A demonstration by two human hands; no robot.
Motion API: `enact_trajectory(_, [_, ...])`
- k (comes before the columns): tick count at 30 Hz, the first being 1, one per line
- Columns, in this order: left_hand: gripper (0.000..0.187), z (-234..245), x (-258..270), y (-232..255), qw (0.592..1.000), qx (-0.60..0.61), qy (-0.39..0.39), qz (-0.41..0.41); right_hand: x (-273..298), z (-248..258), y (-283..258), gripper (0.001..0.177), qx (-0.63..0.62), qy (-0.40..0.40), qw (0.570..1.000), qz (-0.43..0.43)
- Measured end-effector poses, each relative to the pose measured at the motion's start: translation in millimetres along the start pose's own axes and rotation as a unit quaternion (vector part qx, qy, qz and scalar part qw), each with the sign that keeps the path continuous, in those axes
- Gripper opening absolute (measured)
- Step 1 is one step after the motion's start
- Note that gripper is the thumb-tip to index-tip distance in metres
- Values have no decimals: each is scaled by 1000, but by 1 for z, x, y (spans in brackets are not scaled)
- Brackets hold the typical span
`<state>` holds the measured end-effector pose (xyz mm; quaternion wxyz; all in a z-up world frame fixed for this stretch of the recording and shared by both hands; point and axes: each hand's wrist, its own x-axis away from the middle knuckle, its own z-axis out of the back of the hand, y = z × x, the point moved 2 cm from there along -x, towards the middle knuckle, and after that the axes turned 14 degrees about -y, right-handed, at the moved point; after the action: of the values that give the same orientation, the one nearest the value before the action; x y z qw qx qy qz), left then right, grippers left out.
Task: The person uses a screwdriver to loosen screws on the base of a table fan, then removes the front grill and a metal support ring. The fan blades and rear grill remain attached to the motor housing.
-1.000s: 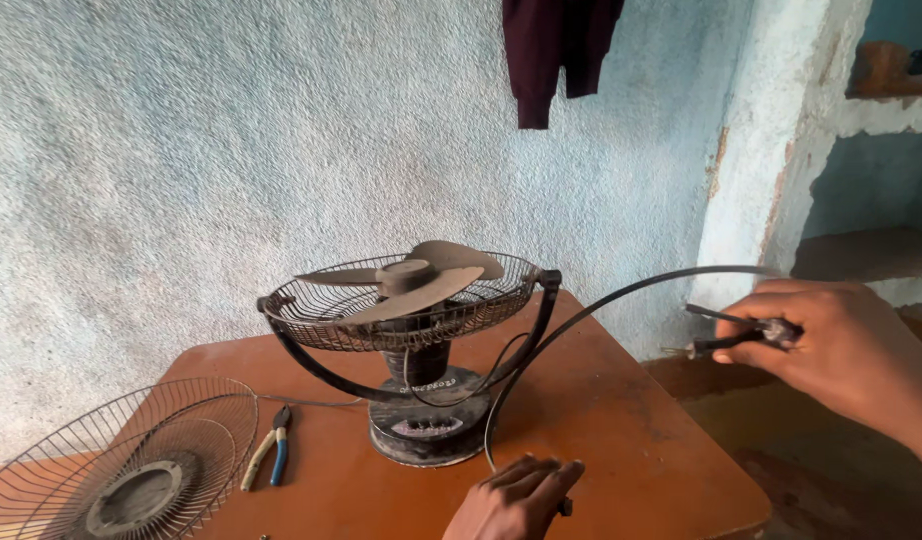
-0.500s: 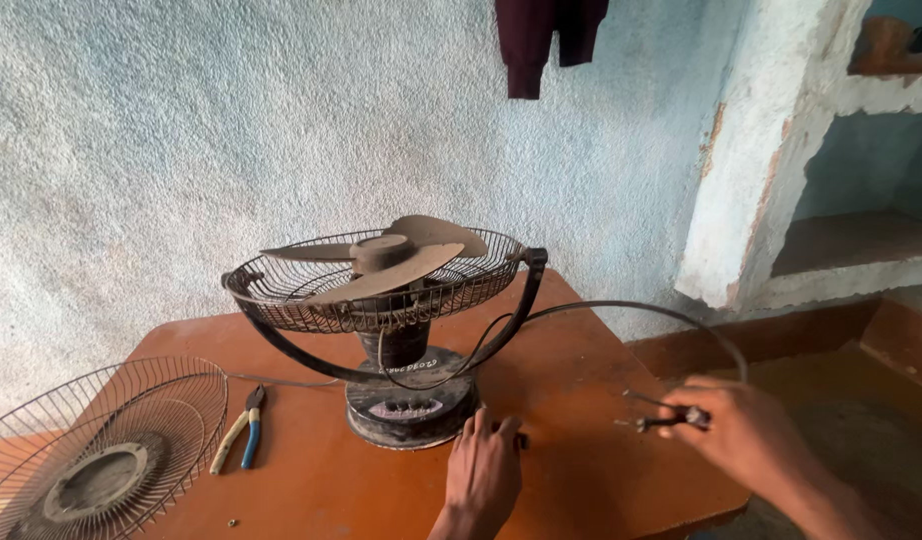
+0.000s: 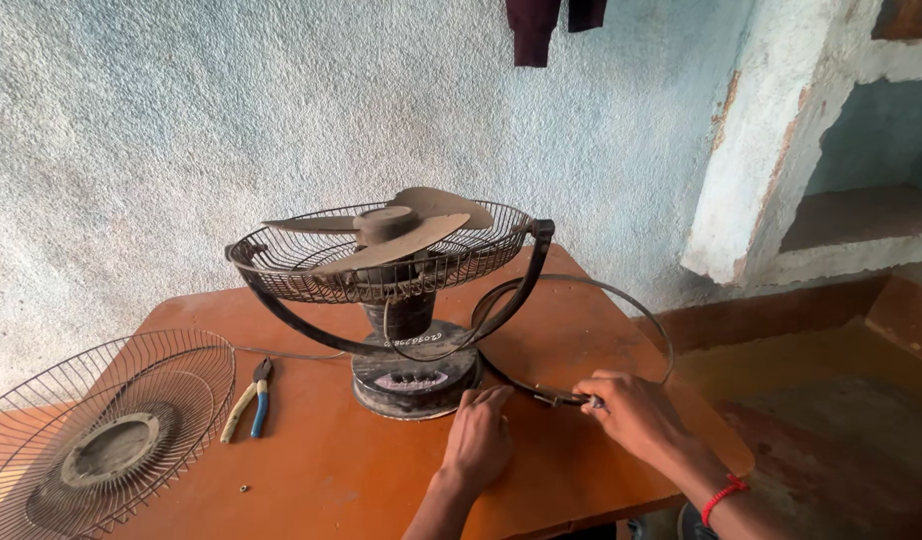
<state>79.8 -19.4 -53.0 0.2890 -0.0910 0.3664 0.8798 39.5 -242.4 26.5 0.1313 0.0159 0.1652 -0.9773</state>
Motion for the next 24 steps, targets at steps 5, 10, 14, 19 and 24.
enact_trajectory(5, [47,18,11,-12,1000,14,10,-14,-2,-15,-11,21,2,-28,999,20])
enact_trajectory(10, [43,35,21,-20,999,29,22,-27,-11,-26,-11,18,26,-45,998,20])
enact_trajectory(14, [40,39,21,-23,999,48,-10,20,-21,-30,-14,16,38,-37,995,83])
enact_trajectory(19, [35,47,25,-22,997,76,5,4,-26,-26,-24,15,131,-74,986,73])
enact_trajectory(24, [31,62,36,-26,992,112,-25,59,-23,-23,-52,24,141,-5,986,84])
